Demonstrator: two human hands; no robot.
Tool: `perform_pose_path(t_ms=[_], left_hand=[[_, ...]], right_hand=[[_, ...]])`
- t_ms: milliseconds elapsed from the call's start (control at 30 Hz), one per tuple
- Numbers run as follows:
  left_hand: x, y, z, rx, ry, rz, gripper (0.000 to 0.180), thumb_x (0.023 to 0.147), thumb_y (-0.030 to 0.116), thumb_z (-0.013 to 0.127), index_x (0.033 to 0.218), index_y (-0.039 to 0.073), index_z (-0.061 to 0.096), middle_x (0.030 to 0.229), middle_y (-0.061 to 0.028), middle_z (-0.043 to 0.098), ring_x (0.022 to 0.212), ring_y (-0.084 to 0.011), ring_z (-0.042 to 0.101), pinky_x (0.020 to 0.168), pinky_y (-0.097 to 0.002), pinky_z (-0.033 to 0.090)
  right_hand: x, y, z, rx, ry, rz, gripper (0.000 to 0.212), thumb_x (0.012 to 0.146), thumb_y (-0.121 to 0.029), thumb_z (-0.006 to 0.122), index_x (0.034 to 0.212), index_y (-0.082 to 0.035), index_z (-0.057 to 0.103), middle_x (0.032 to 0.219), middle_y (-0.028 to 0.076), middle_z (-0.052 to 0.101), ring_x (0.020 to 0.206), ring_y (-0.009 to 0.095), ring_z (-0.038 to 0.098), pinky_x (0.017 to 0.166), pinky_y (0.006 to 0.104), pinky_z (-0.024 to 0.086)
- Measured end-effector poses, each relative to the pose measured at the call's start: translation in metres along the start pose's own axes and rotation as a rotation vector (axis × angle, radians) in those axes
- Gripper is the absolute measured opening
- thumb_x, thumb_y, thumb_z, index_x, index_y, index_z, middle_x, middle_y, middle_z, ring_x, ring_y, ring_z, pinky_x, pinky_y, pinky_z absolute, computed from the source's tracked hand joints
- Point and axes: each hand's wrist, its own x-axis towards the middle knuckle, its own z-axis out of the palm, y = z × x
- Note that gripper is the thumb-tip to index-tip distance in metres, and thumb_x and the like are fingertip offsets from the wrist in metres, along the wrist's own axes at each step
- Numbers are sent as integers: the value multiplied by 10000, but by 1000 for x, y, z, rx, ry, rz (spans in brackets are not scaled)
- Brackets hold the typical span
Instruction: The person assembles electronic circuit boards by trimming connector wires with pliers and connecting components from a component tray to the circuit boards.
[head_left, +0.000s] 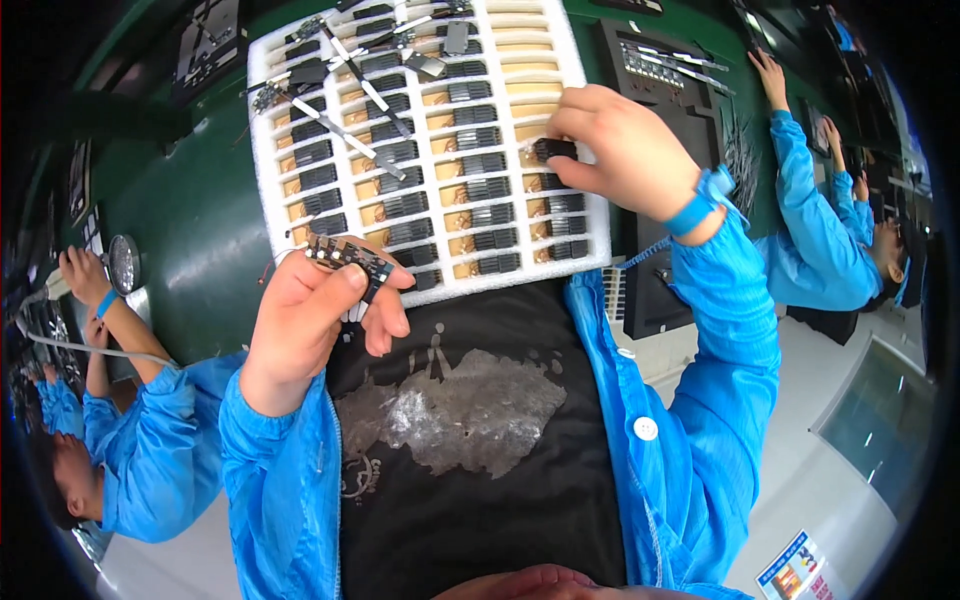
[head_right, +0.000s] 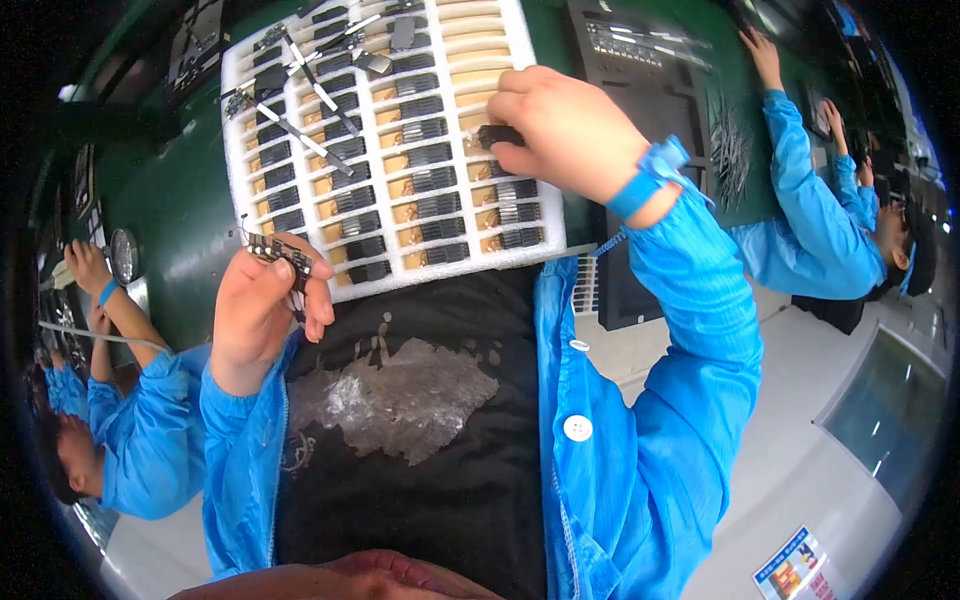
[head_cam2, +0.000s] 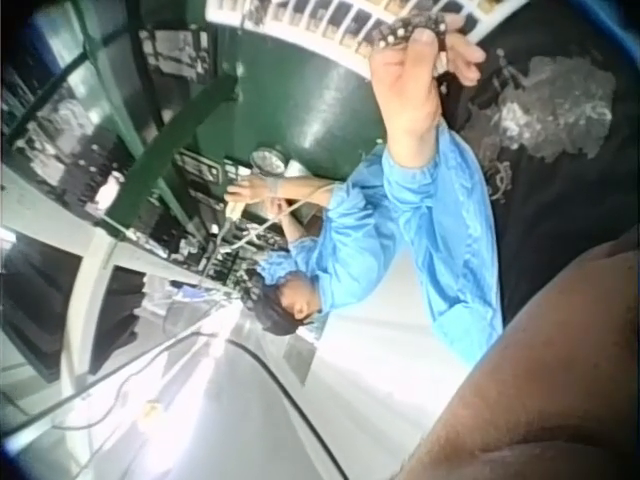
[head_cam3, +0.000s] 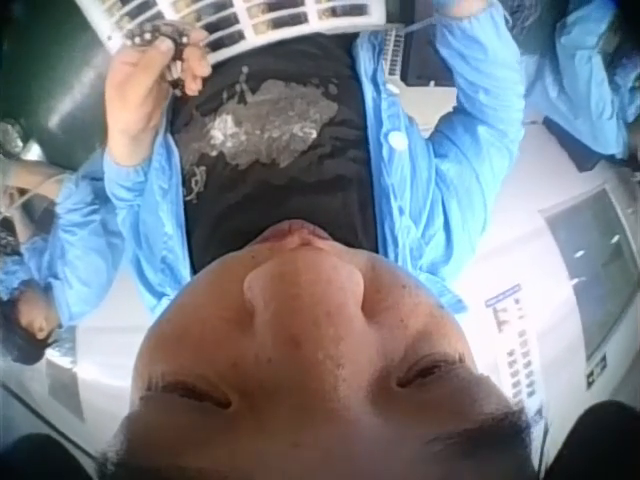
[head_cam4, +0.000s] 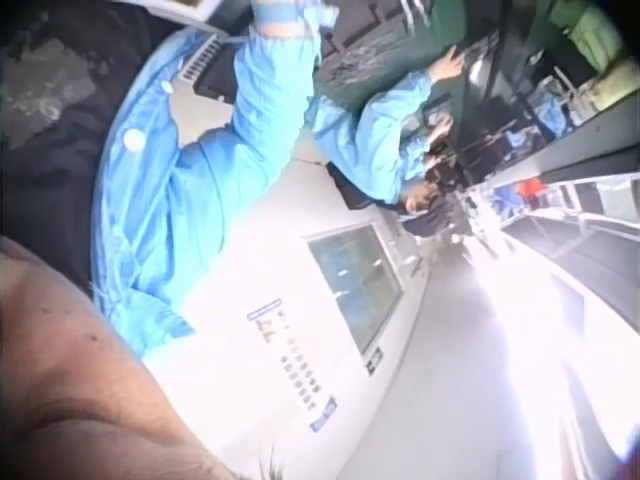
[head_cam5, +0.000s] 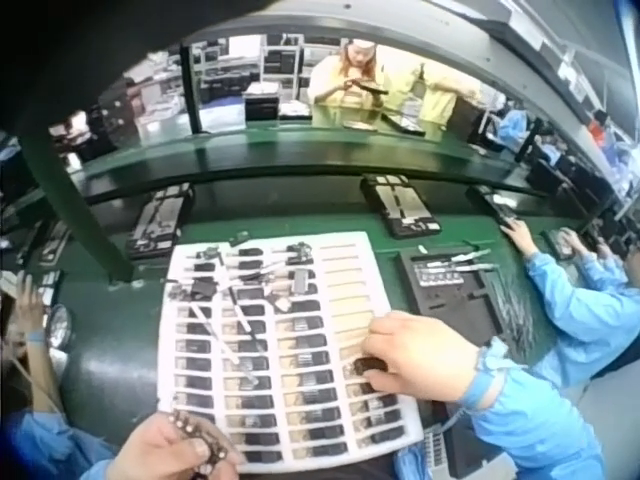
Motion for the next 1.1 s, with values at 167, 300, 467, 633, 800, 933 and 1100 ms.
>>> perform_pose_path(t_ms=[167, 300, 467, 633, 800, 933, 1100], left_hand=[[5, 2, 7, 31, 2, -53, 357, 992, 262, 502, 1033, -75, 610, 743, -176, 672, 565, -176, 613, 523, -259, 500], [8, 2, 6, -29, -102, -75, 333, 1017, 187, 464, 1106, -92, 622, 809, -143, 700, 632, -153, 643, 589, -257, 519], [1, -1, -1, -53, -94, -64, 334, 1016, 186, 465, 1116, -95, 616, 809, -135, 699, 634, -152, 642, 589, -252, 519], [1, -2, -4, -58, -89, -70, 334, 1015, 189, 474, 1114, -98, 612, 811, -131, 700, 641, -145, 639, 591, -251, 519], [2, 2, 3, -9, -40, -63, 313, 1005, 158, 440, 1066, -95, 615, 814, -182, 696, 647, -183, 654, 602, -275, 537], [6, 0, 5, -60, -7, -29, 278, 995, 104, 452, 1104, -86, 623, 908, -143, 714, 700, -124, 647, 662, -268, 541], [8, -5, 6, -14, -16, -30, 298, 1002, 133, 439, 1093, -76, 631, 928, -193, 709, 722, -184, 667, 671, -300, 548]], right_hand=[[7, -20, 6, 174, 375, -8, 226, 737, -127, 758, 908, -58, 627, 883, 91, 611, 872, 301, 604, 756, 384, 518], [22, -35, 33, -1, 413, -86, 234, 725, -137, 765, 905, -78, 629, 881, 62, 598, 843, 270, 595, 745, 369, 512], [19, -42, 39, 15, 381, -73, 293, 704, -171, 783, 950, -89, 646, 916, 39, 590, 854, 245, 583, 745, 364, 505], [23, -50, 33, 38, 431, -54, 313, 714, -157, 776, 997, -84, 664, 978, 31, 619, 889, 246, 592, 761, 369, 503], [28, -51, 47, -106, 434, -125, 262, 739, -142, 730, 986, -79, 671, 993, 20, 630, 922, 212, 592, 803, 353, 473], [22, -55, 48, -198, 448, -127, 258, 715, -119, 706, 966, -75, 664, 992, 19, 627, 923, 210, 591, 799, 347, 470], [20, -56, 47, -205, 461, -152, 276, 686, -101, 685, 960, -80, 655, 1056, 25, 633, 966, 220, 593, 811, 350, 468]])
